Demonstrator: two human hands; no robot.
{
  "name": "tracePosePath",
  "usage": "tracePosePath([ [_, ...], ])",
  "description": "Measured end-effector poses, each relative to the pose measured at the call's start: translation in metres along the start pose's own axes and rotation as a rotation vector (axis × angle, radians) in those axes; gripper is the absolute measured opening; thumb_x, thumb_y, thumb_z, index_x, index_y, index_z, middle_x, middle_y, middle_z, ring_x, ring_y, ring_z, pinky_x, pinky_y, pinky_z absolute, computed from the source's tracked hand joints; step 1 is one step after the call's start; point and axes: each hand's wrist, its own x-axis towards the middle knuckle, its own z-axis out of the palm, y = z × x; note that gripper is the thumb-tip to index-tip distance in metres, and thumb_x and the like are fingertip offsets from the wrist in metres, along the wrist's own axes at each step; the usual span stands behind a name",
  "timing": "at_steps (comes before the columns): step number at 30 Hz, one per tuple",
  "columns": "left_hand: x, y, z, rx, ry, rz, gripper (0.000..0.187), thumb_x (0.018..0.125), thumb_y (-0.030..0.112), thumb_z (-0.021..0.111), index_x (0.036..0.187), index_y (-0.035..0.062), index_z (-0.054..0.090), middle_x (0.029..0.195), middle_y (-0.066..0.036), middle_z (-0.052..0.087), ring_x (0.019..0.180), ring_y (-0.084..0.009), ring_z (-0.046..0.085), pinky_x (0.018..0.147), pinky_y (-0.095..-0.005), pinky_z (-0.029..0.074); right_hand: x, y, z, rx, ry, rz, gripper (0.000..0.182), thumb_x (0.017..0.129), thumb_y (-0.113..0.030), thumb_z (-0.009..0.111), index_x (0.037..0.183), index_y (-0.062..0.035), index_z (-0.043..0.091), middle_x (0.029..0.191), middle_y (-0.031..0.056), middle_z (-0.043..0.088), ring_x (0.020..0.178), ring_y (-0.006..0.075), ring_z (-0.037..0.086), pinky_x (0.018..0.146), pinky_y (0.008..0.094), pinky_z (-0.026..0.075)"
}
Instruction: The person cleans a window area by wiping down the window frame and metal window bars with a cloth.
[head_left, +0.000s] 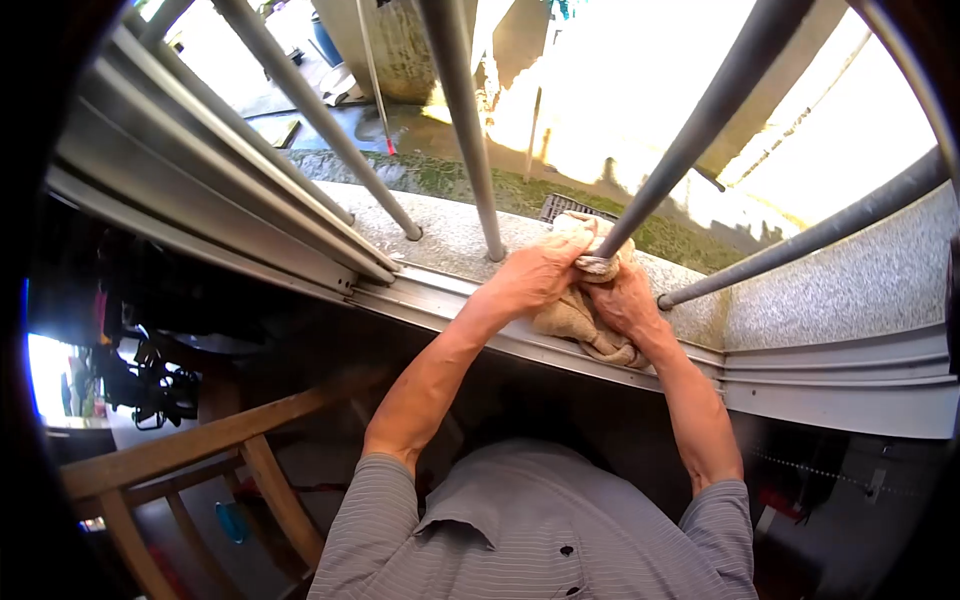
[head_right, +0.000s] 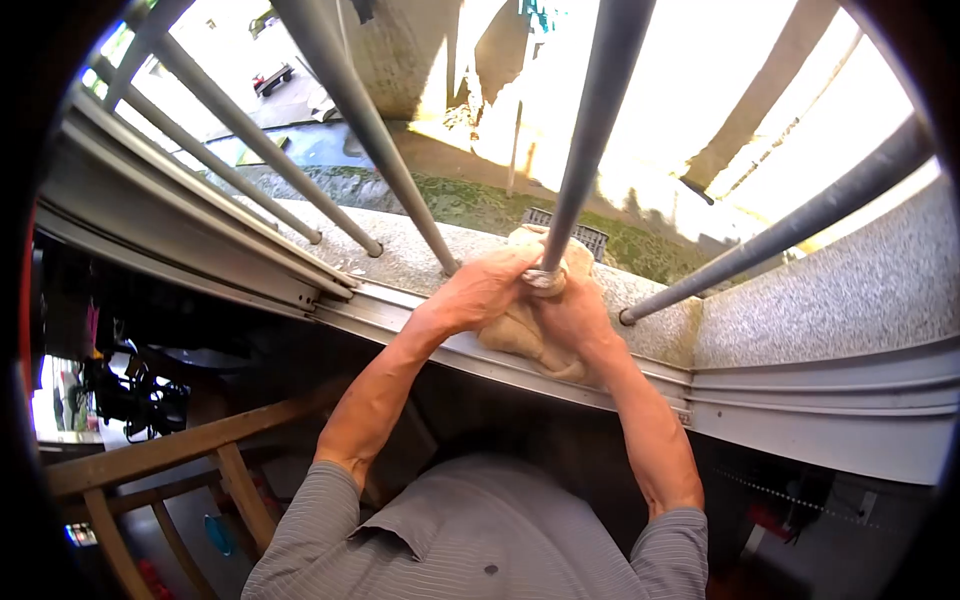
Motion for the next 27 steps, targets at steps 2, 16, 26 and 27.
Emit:
tracePosePath([
  [2, -0.005, 0.009, 0.001, 0.093, -0.058, -0.089, 0.045, 0.093, 0.008, 0.053, 0.137, 0.0028, 0.046, 0.122, -0.023, 0.059, 0.109, -0.0409, 0.060, 0.094, -0.0467, 0.050, -0.001, 0.004, 0.003, -0.025, -0.035, 0.022, 0.030, 0.087, -0.025, 0.069, 0.111, -0.0078, 0.069, 0.094, 0.0197, 0.071, 0.089, 0.0365, 0.070, 0.080, 0.0448, 0.054],
  [16, -0.021, 0.049, 0.031, 0.274, 0.209, -0.102, 0.035, 0.084, 0.003, 0.060, 0.116, -0.0050, 0.052, 0.094, -0.021, 0.066, 0.083, -0.0362, 0.066, 0.075, -0.0452, 0.053, -0.016, -0.023, -0.022, -0.462, 0.060, -0.294, 0.007, 0.085, -0.015, 0.060, 0.084, -0.0090, 0.062, 0.074, 0.0106, 0.067, 0.066, 0.0291, 0.068, 0.055, 0.0433, 0.053],
  [26, -0.079, 0.119, 0.011, 0.289, 0.888, 0.188, 0.048, 0.082, 0.008, 0.080, 0.119, -0.0037, 0.053, 0.116, -0.026, 0.060, 0.101, -0.0358, 0.063, 0.081, -0.0393, 0.053, -0.069, -0.074, -0.064, 0.327, 0.455, -0.490, 0.034, 0.083, -0.013, 0.074, 0.110, 0.0038, 0.063, 0.114, 0.0171, 0.062, 0.101, 0.0288, 0.065, 0.083, 0.0386, 0.053],
  [27, -0.101, 0.111, 0.019, 0.130, 0.796, 0.199, 0.047, 0.082, 0.008, 0.080, 0.118, -0.0021, 0.052, 0.121, -0.025, 0.058, 0.106, -0.0327, 0.063, 0.080, -0.0388, 0.053, -0.080, -0.075, -0.053, 0.437, 0.439, -0.399, 0.042, 0.081, -0.014, 0.076, 0.115, 0.0047, 0.062, 0.120, 0.0184, 0.059, 0.107, 0.0297, 0.062, 0.089, 0.0402, 0.051],
])
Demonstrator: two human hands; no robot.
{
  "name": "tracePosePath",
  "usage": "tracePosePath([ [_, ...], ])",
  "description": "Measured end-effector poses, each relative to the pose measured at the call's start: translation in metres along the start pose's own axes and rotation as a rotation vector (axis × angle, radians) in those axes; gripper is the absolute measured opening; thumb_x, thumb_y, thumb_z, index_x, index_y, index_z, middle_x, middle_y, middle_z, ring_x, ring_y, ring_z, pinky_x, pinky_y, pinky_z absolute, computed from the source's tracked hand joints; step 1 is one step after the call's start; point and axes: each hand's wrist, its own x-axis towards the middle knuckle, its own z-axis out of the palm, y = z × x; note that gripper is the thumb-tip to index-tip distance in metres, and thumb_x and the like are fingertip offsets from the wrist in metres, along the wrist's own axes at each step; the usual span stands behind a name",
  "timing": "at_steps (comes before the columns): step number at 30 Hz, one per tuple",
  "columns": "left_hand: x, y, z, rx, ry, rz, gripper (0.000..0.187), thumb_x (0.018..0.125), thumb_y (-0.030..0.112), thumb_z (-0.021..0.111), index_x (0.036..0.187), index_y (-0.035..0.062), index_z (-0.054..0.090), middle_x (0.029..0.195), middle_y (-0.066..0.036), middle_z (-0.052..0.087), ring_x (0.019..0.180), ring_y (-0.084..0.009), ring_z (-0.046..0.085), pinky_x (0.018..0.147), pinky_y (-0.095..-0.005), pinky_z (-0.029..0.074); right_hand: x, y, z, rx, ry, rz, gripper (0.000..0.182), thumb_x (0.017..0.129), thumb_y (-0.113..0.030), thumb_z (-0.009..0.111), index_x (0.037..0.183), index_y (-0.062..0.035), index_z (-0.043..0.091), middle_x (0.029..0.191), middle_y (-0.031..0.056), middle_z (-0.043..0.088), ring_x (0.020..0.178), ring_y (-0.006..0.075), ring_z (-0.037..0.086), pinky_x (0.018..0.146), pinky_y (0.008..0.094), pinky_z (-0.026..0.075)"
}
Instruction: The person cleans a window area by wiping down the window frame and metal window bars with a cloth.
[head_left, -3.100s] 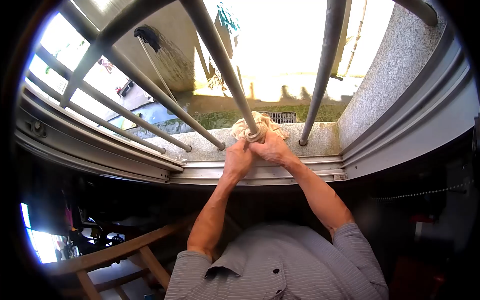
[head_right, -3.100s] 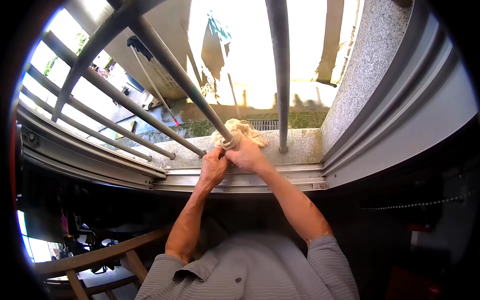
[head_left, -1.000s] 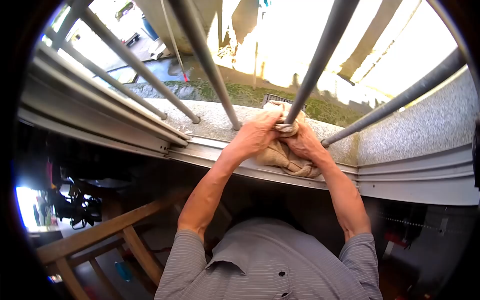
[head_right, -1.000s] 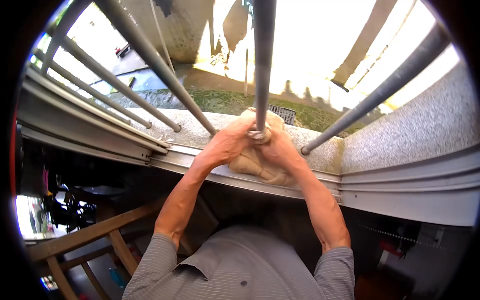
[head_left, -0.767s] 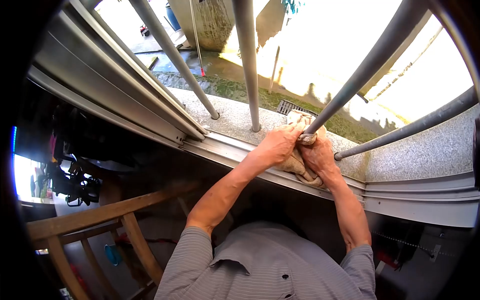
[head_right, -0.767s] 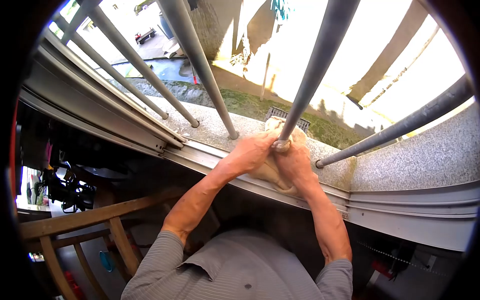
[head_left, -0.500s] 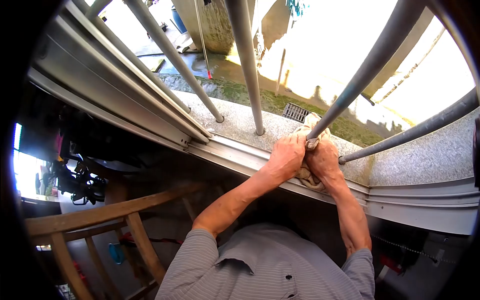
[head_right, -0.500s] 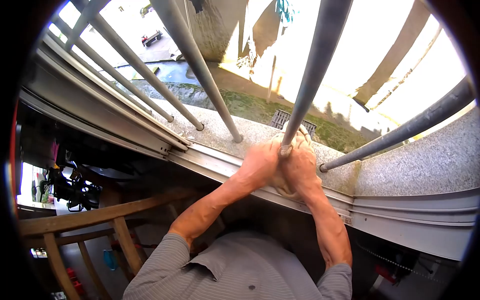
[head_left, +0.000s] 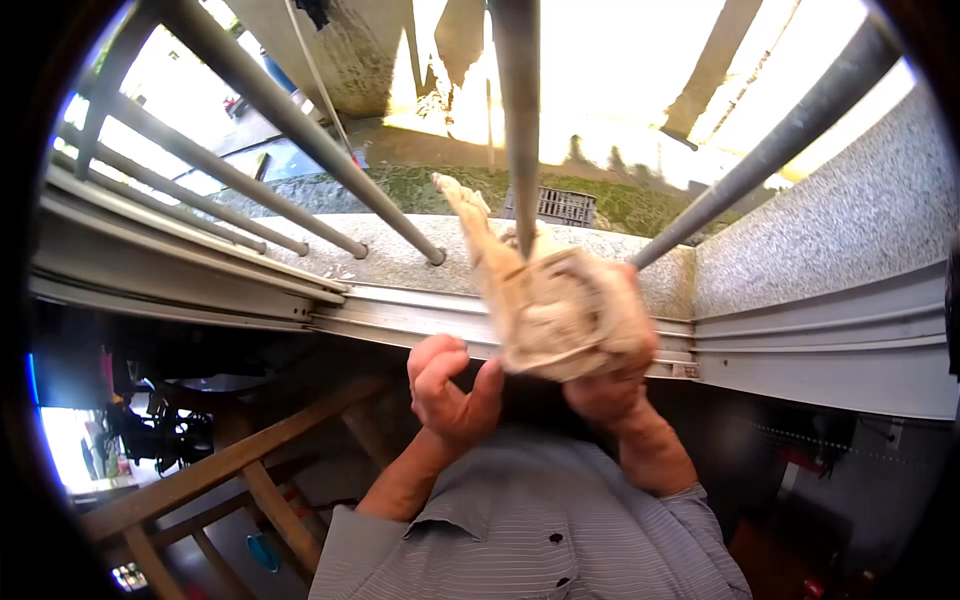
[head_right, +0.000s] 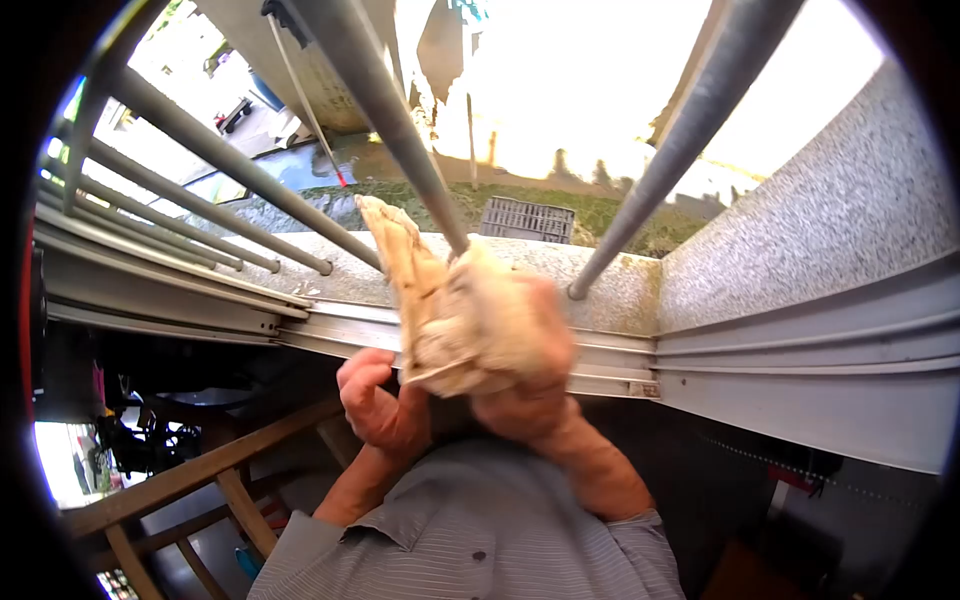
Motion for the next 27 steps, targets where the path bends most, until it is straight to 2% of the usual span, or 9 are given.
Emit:
tracePosePath([
  [2, -0.018, 0.006, -0.025, 0.052, -0.378, -0.023, 0.061, 0.090, 0.013, 0.073, 0.140, -0.0033, 0.042, 0.131, -0.021, 0.055, 0.119, -0.0299, 0.058, 0.096, -0.0391, 0.051, -0.008, -0.005, 0.024, 0.026, -0.114, -0.159, 0.042, 0.072, -0.015, 0.080, 0.107, 0.0029, 0.068, 0.118, 0.0226, 0.058, 0.111, 0.0385, 0.057, 0.097, 0.0468, 0.046],
  [5, -0.055, -0.008, -0.041, 0.113, -0.765, -0.246, 0.063, 0.090, 0.014, 0.073, 0.141, -0.0019, 0.040, 0.132, -0.021, 0.054, 0.120, -0.0294, 0.058, 0.097, -0.0388, 0.051, -0.023, -0.023, 0.072, 0.302, -0.208, -0.094, 0.037, 0.075, -0.011, 0.077, 0.109, -0.0005, 0.068, 0.119, 0.0188, 0.062, 0.114, 0.0367, 0.058, 0.102, 0.0477, 0.043],
  [8, -0.123, -0.034, -0.074, 0.195, -0.906, -0.635, 0.065, 0.090, 0.016, 0.073, 0.142, -0.0006, 0.039, 0.134, -0.020, 0.053, 0.120, -0.0289, 0.058, 0.098, -0.0385, 0.051, -0.025, -0.045, 0.088, 0.614, -0.258, 0.122, 0.031, 0.081, -0.010, 0.072, 0.110, 0.0007, 0.068, 0.120, 0.0184, 0.063, 0.114, 0.0323, 0.060, 0.100, 0.0417, 0.047],
  [12, -0.204, -0.044, -0.138, 0.339, -0.960, -1.104, 0.068, 0.090, 0.019, 0.074, 0.144, 0.0012, 0.037, 0.136, -0.019, 0.051, 0.120, -0.0283, 0.057, 0.099, -0.0381, 0.051, -0.020, -0.078, 0.109, 0.925, -0.354, -0.012, 0.026, 0.085, -0.013, 0.066, 0.108, -0.0012, 0.063, 0.108, 0.0158, 0.061, 0.098, 0.0286, 0.061, 0.086, 0.0382, 0.049],
  [15, -0.231, -0.044, -0.165, 0.391, -0.889, -1.282, 0.070, 0.090, 0.020, 0.074, 0.146, 0.0026, 0.035, 0.138, -0.019, 0.050, 0.121, -0.0278, 0.057, 0.099, -0.0378, 0.051, -0.015, -0.086, 0.113, 1.010, -0.415, 0.020, 0.029, 0.085, -0.013, 0.064, 0.111, -0.0002, 0.063, 0.112, 0.0165, 0.061, 0.101, 0.0284, 0.061, 0.088, 0.0380, 0.049],
  [19, -0.220, -0.061, -0.159, 0.394, -0.653, -1.260, 0.073, 0.090, 0.023, 0.074, 0.148, 0.0044, 0.033, 0.140, -0.018, 0.048, 0.121, -0.0271, 0.057, 0.100, -0.0374, 0.051, -0.008, -0.069, 0.112, 0.980, -0.490, -0.049, 0.037, 0.087, -0.014, 0.065, 0.120, 0.0028, 0.061, 0.127, 0.0180, 0.059, 0.114, 0.0296, 0.060, 0.097, 0.0390, 0.047],
  [23, -0.142, -0.087, -0.129, 0.297, -0.257, -0.996, 0.076, 0.090, 0.025, 0.074, 0.149, 0.0062, 0.032, 0.142, -0.017, 0.047, 0.121, -0.0265, 0.056, 0.101, -0.0369, 0.051, 0.007, -0.062, 0.098, 0.694, -0.425, -0.141, 0.039, 0.088, -0.018, 0.067, 0.120, 0.0026, 0.062, 0.131, 0.0221, 0.056, 0.120, 0.0364, 0.056, 0.103, 0.0411, 0.044],
  [24, -0.114, -0.091, -0.123, 0.253, -0.150, -0.904, 0.076, 0.090, 0.026, 0.074, 0.150, 0.0067, 0.031, 0.142, -0.017, 0.046, 0.121, -0.0263, 0.056, 0.101, -0.0368, 0.050, 0.008, -0.067, 0.087, 0.450, -0.359, -0.176, 0.038, 0.086, -0.014, 0.069, 0.119, 0.0027, 0.063, 0.132, 0.0243, 0.055, 0.123, 0.0388, 0.055, 0.106, 0.0420, 0.042],
  [27, -0.008, -0.092, -0.101, -0.021, 0.120, -0.561, 0.079, 0.090, 0.027, 0.074, 0.151, 0.0080, 0.030, 0.144, -0.016, 0.045, 0.122, -0.0258, 0.056, 0.102, -0.0365, 0.050, 0.009, -0.060, 0.076, 0.294, -0.255, -0.079, 0.038, 0.083, -0.006, 0.069, 0.120, 0.0016, 0.062, 0.130, 0.0236, 0.057, 0.120, 0.0385, 0.057, 0.102, 0.0419, 0.045],
])
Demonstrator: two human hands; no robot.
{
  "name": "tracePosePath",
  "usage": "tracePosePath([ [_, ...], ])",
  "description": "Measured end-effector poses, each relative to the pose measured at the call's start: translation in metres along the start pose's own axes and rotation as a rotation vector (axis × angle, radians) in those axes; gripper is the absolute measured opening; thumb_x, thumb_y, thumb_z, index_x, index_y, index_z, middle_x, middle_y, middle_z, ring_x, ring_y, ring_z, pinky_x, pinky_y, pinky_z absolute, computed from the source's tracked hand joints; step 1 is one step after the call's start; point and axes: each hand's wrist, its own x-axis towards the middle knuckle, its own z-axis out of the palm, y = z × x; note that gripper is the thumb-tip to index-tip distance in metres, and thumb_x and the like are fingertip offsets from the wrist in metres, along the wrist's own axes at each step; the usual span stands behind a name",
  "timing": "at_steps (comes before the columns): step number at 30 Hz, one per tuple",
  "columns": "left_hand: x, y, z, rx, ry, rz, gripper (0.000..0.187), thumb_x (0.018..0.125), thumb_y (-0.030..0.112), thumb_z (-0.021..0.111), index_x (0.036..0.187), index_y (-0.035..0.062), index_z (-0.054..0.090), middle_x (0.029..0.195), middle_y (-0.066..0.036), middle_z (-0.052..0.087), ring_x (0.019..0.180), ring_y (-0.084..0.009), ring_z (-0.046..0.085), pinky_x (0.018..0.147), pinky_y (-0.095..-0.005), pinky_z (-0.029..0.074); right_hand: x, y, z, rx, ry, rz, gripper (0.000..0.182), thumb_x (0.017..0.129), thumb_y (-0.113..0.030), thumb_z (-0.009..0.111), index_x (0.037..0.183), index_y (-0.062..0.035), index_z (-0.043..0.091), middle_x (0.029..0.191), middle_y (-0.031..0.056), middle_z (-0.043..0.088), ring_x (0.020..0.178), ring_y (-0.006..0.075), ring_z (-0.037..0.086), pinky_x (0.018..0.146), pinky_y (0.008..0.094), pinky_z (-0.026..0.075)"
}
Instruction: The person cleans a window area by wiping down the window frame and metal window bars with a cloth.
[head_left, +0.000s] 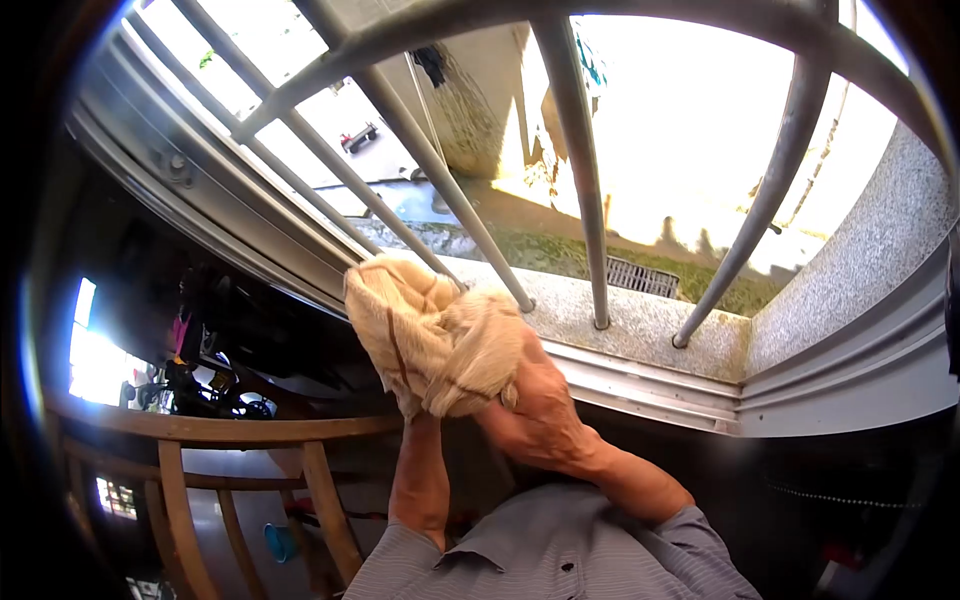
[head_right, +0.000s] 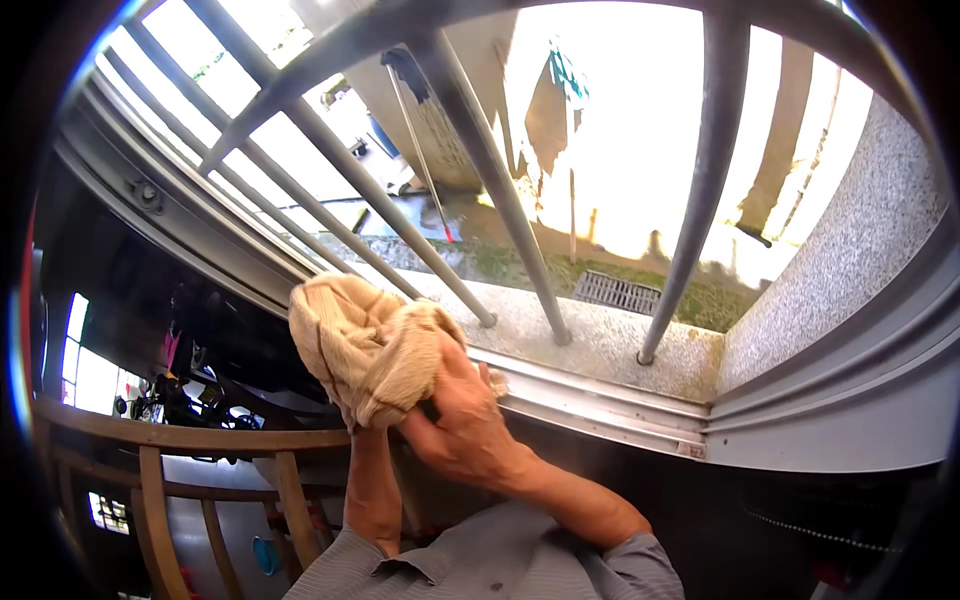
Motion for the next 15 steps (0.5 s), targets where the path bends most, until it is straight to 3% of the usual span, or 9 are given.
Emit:
tracePosePath([
  [1, 0.027, 0.017, 0.013, -0.284, 0.010, 0.033, 0.077, 0.089, 0.026, 0.076, 0.150, 0.0082, 0.033, 0.142, -0.015, 0.047, 0.123, -0.0237, 0.055, 0.102, -0.0356, 0.049, -0.004, 0.001, -0.007, -0.040, 0.038, 0.054, 0.038, 0.083, -0.004, 0.068, 0.120, 0.0014, 0.062, 0.128, 0.0229, 0.058, 0.119, 0.0377, 0.059, 0.100, 0.0419, 0.046],
  [3, 0.082, 0.124, 0.037, -0.165, -0.069, 0.182, 0.074, 0.088, 0.024, 0.076, 0.148, 0.0085, 0.037, 0.139, -0.013, 0.050, 0.125, -0.0233, 0.053, 0.104, -0.0361, 0.047, -0.015, 0.007, -0.016, 0.050, 0.017, 0.290, 0.036, 0.088, -0.004, 0.065, 0.124, 0.0025, 0.059, 0.121, 0.0197, 0.063, 0.113, 0.0263, 0.064, 0.092, 0.0350, 0.052],
  [4, 0.105, 0.104, 0.042, -0.073, 0.077, 0.337, 0.073, 0.085, 0.027, 0.078, 0.144, 0.0060, 0.041, 0.135, -0.011, 0.052, 0.123, -0.0232, 0.053, 0.103, -0.0359, 0.047, -0.020, 0.009, -0.017, 0.130, 0.063, 0.350, 0.036, 0.089, -0.004, 0.064, 0.125, 0.0024, 0.059, 0.118, 0.0182, 0.064, 0.108, 0.0239, 0.065, 0.090, 0.0325, 0.052],
  [5, 0.122, 0.131, 0.055, 0.083, 0.106, 0.406, 0.080, 0.082, 0.032, 0.082, 0.145, 0.0059, 0.039, 0.136, -0.012, 0.050, 0.125, -0.0240, 0.051, 0.104, -0.0358, 0.046, -0.023, 0.011, -0.018, 0.210, 0.108, 0.407, 0.037, 0.091, -0.005, 0.064, 0.126, 0.0022, 0.059, 0.116, 0.0167, 0.066, 0.104, 0.0216, 0.067, 0.088, 0.0301, 0.053],
  [9, 0.182, 0.162, 0.082, 0.112, 0.222, 0.448, 0.076, 0.085, 0.031, 0.078, 0.145, 0.0048, 0.039, 0.137, -0.013, 0.050, 0.125, -0.0246, 0.050, 0.104, -0.0358, 0.045, -0.039, 0.031, -0.031, 0.034, 0.092, 0.435, 0.032, 0.092, -0.007, 0.063, 0.122, 0.0030, 0.062, 0.107, 0.0133, 0.070, 0.095, 0.0188, 0.069, 0.085, 0.0289, 0.054],
  [15, 0.204, 0.168, 0.103, 0.225, 0.258, 0.460, 0.066, 0.090, 0.030, 0.071, 0.142, 0.0028, 0.041, 0.135, -0.014, 0.052, 0.125, -0.0257, 0.051, 0.102, -0.0358, 0.046, -0.062, 0.064, -0.052, -0.014, 0.048, 0.515, 0.025, 0.093, -0.011, 0.063, 0.110, 0.0051, 0.068, 0.096, 0.0114, 0.073, 0.088, 0.0159, 0.070, 0.079, 0.0271, 0.054],
])
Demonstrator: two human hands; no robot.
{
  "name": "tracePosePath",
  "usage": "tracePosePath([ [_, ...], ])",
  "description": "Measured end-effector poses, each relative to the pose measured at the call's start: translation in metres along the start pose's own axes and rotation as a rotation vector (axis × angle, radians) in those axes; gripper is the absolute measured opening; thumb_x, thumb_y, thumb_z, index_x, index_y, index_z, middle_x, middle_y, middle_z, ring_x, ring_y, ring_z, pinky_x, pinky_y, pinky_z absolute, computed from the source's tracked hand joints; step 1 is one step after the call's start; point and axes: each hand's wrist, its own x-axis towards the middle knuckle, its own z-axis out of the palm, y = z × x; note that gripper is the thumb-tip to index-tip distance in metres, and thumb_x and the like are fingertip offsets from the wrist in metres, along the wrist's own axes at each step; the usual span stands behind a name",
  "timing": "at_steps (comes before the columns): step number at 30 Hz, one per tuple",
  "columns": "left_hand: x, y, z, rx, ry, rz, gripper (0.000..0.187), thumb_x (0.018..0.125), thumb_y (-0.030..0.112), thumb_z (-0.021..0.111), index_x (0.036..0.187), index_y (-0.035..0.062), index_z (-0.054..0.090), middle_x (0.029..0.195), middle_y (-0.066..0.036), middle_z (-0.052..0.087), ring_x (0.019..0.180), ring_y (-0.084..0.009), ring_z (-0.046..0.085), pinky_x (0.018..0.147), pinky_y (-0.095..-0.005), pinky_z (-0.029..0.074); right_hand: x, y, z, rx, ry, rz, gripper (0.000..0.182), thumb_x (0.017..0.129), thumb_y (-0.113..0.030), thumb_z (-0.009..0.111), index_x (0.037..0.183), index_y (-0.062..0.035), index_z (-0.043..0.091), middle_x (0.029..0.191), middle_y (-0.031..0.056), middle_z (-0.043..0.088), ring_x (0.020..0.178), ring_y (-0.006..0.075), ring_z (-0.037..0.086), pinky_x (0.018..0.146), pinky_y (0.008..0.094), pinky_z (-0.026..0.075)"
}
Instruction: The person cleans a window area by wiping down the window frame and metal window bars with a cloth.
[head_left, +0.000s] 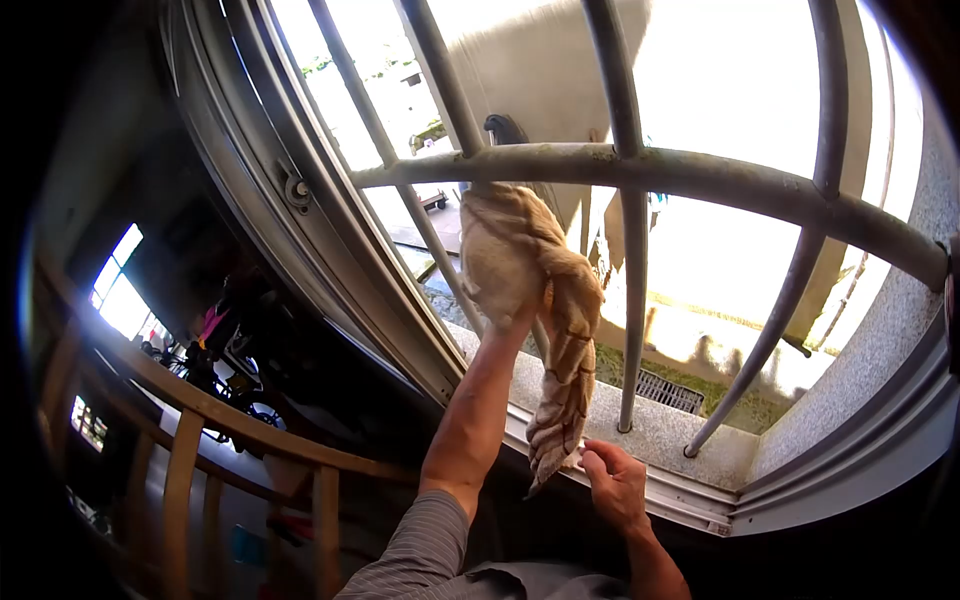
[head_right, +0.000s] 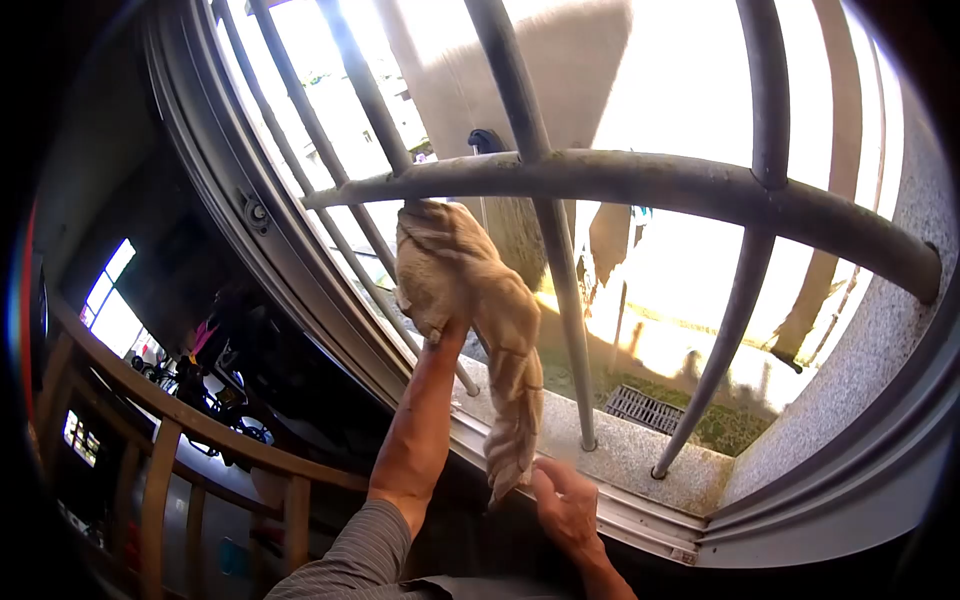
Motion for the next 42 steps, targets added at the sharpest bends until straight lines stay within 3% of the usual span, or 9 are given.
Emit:
tracePosePath([
  [10, 0.026, 0.027, -0.006, -0.083, -0.018, -0.044, 0.050, 0.091, 0.017, 0.066, 0.134, -0.0008, 0.049, 0.120, -0.016, 0.063, 0.113, -0.0268, 0.059, 0.096, -0.0353, 0.048, -0.010, 0.020, -0.018, -0.350, -0.015, -0.178, 0.014, 0.088, -0.010, 0.065, 0.095, 0.0008, 0.069, 0.083, 0.0183, 0.069, 0.072, 0.0308, 0.068, 0.067, 0.0360, 0.052],
  [16, 0.003, -0.033, -0.005, 0.401, -0.081, 0.269, 0.058, 0.091, 0.023, 0.070, 0.140, 0.0041, 0.044, 0.129, -0.012, 0.056, 0.119, -0.0251, 0.053, 0.102, -0.0359, 0.045, -0.011, 0.024, -0.009, -0.429, -0.019, -0.267, 0.012, 0.087, -0.009, 0.066, 0.097, -0.0023, 0.068, 0.088, 0.0185, 0.070, 0.080, 0.0354, 0.069, 0.072, 0.0411, 0.055],
  [19, -0.002, -0.037, 0.000, -0.188, -0.042, 0.033, 0.053, 0.090, 0.020, 0.071, 0.135, 0.0044, 0.046, 0.124, -0.009, 0.059, 0.108, -0.0193, 0.059, 0.092, -0.0339, 0.051, -0.012, 0.026, -0.009, -0.458, -0.022, -0.289, 0.012, 0.086, -0.009, 0.067, 0.096, -0.0032, 0.068, 0.088, 0.0184, 0.070, 0.080, 0.0358, 0.069, 0.073, 0.0418, 0.055],
  [24, -0.042, -0.001, 0.001, 0.601, 0.088, 0.323, 0.031, 0.096, 0.025, 0.063, 0.119, 0.0047, 0.057, 0.106, -0.009, 0.064, 0.089, -0.0197, 0.063, 0.071, -0.0366, 0.056, -0.011, 0.029, -0.009, -0.449, -0.029, -0.332, 0.012, 0.087, -0.009, 0.066, 0.097, -0.0032, 0.068, 0.087, 0.0180, 0.069, 0.078, 0.0363, 0.068, 0.071, 0.0425, 0.054],
  [28, -0.081, -0.039, 0.007, -0.927, -0.033, -0.440, 0.034, 0.098, 0.032, 0.056, 0.116, 0.0036, 0.060, 0.102, -0.011, 0.065, 0.087, -0.0221, 0.064, 0.070, -0.0367, 0.056, -0.010, 0.028, -0.010, -0.491, -0.065, -0.358, 0.010, 0.087, -0.010, 0.065, 0.094, -0.0026, 0.066, 0.085, 0.0169, 0.067, 0.078, 0.0364, 0.065, 0.070, 0.0438, 0.052],
  [30, -0.082, -0.038, -0.005, -0.914, -0.119, -0.491, 0.036, 0.099, 0.033, 0.053, 0.117, 0.0029, 0.060, 0.102, -0.012, 0.064, 0.087, -0.0224, 0.064, 0.073, -0.0368, 0.056, -0.009, 0.023, -0.008, -0.499, -0.057, -0.374, 0.009, 0.086, -0.012, 0.065, 0.089, -0.0033, 0.062, 0.080, 0.0160, 0.064, 0.076, 0.0363, 0.064, 0.069, 0.0460, 0.051],
  [35, -0.013, -0.024, -0.035, -0.023, -0.098, 0.213, 0.035, 0.103, 0.019, 0.052, 0.133, 0.0014, 0.052, 0.122, -0.009, 0.061, 0.107, -0.0183, 0.061, 0.089, -0.0331, 0.055, -0.011, 0.023, -0.008, -0.479, -0.031, -0.348, 0.010, 0.086, -0.012, 0.067, 0.092, -0.0036, 0.064, 0.081, 0.0161, 0.065, 0.077, 0.0359, 0.065, 0.069, 0.0458, 0.052],
  [38, 0.021, -0.038, -0.040, 0.065, -0.122, 0.405, 0.037, 0.102, 0.019, 0.056, 0.134, 0.0023, 0.051, 0.125, -0.010, 0.060, 0.110, -0.0190, 0.061, 0.088, -0.0332, 0.057, -0.011, 0.021, -0.011, -0.516, -0.047, -0.292, 0.010, 0.086, -0.012, 0.067, 0.093, -0.0045, 0.065, 0.082, 0.0158, 0.067, 0.078, 0.0357, 0.066, 0.070, 0.0452, 0.053],
  [42, 0.005, -0.067, 0.005, -0.449, -0.054, -0.098, 0.035, 0.100, 0.026, 0.056, 0.127, 0.0041, 0.053, 0.110, -0.007, 0.063, 0.097, -0.0171, 0.062, 0.082, -0.0289, 0.053, -0.013, 0.032, -0.008, -0.499, -0.034, -0.313, 0.013, 0.087, -0.013, 0.067, 0.095, -0.0033, 0.068, 0.085, 0.0166, 0.068, 0.079, 0.0354, 0.067, 0.071, 0.0432, 0.053],
])
